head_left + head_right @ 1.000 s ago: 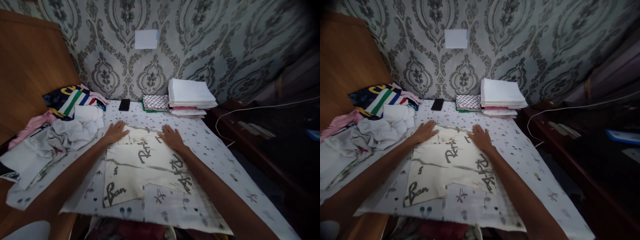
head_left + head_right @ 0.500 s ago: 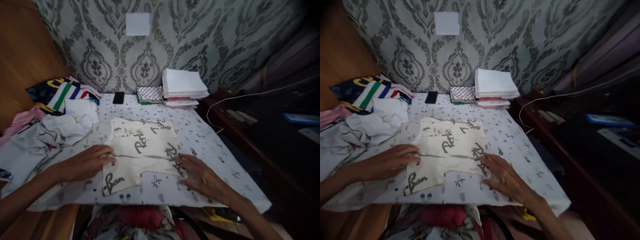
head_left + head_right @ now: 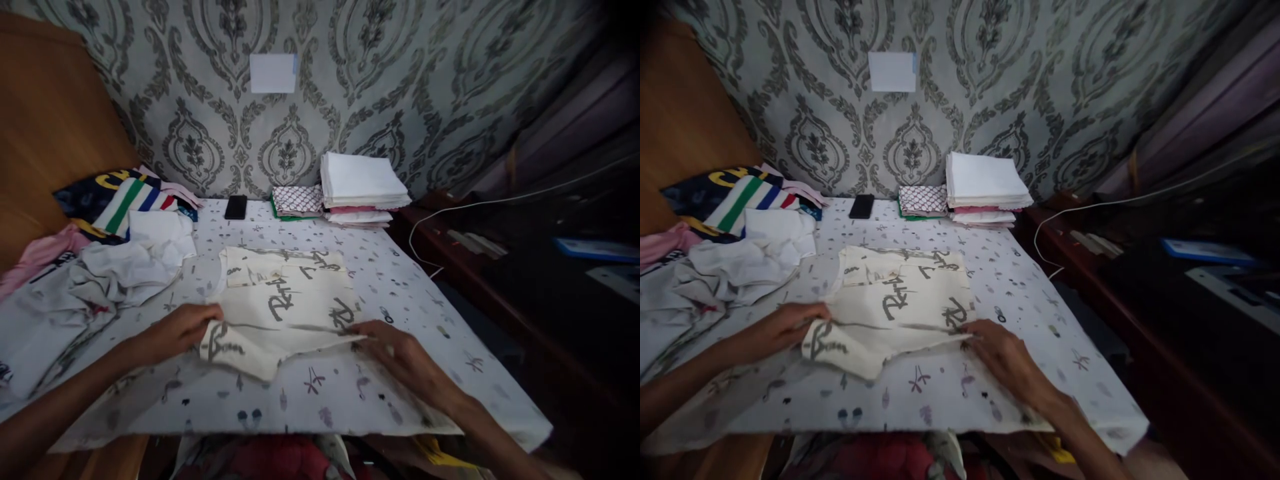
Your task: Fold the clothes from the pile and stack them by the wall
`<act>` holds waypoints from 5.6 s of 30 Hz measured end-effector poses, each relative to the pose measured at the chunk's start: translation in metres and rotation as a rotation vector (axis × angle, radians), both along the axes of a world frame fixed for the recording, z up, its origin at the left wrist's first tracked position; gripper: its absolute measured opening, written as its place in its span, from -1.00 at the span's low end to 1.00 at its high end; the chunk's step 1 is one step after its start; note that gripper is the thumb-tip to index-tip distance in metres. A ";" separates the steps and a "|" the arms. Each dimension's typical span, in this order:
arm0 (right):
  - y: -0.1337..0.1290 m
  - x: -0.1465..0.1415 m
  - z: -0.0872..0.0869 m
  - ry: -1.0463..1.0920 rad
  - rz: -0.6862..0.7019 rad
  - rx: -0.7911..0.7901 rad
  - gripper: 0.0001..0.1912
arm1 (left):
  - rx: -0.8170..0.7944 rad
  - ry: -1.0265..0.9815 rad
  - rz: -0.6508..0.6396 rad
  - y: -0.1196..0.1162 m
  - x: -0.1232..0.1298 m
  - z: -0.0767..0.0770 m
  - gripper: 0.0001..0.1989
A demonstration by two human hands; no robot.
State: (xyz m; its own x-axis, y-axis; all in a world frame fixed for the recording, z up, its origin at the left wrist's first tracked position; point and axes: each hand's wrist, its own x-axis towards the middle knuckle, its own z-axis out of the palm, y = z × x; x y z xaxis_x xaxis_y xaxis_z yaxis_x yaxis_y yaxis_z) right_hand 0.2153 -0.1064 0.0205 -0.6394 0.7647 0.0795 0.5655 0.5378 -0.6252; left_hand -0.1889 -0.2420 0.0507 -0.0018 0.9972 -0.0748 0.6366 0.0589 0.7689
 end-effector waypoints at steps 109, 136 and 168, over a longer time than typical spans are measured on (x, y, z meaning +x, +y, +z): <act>0.022 -0.082 -0.038 -0.295 0.176 0.530 -0.46 | 0.199 0.769 -0.148 0.041 0.053 -0.030 -0.61; 0.041 -0.016 -0.047 -0.146 -0.447 0.357 -0.49 | 0.295 0.534 -0.152 0.144 0.044 -0.041 -0.42; -0.058 -0.253 -0.008 -0.261 0.386 0.502 -0.76 | -0.162 0.258 0.467 0.178 -0.074 -0.037 -0.79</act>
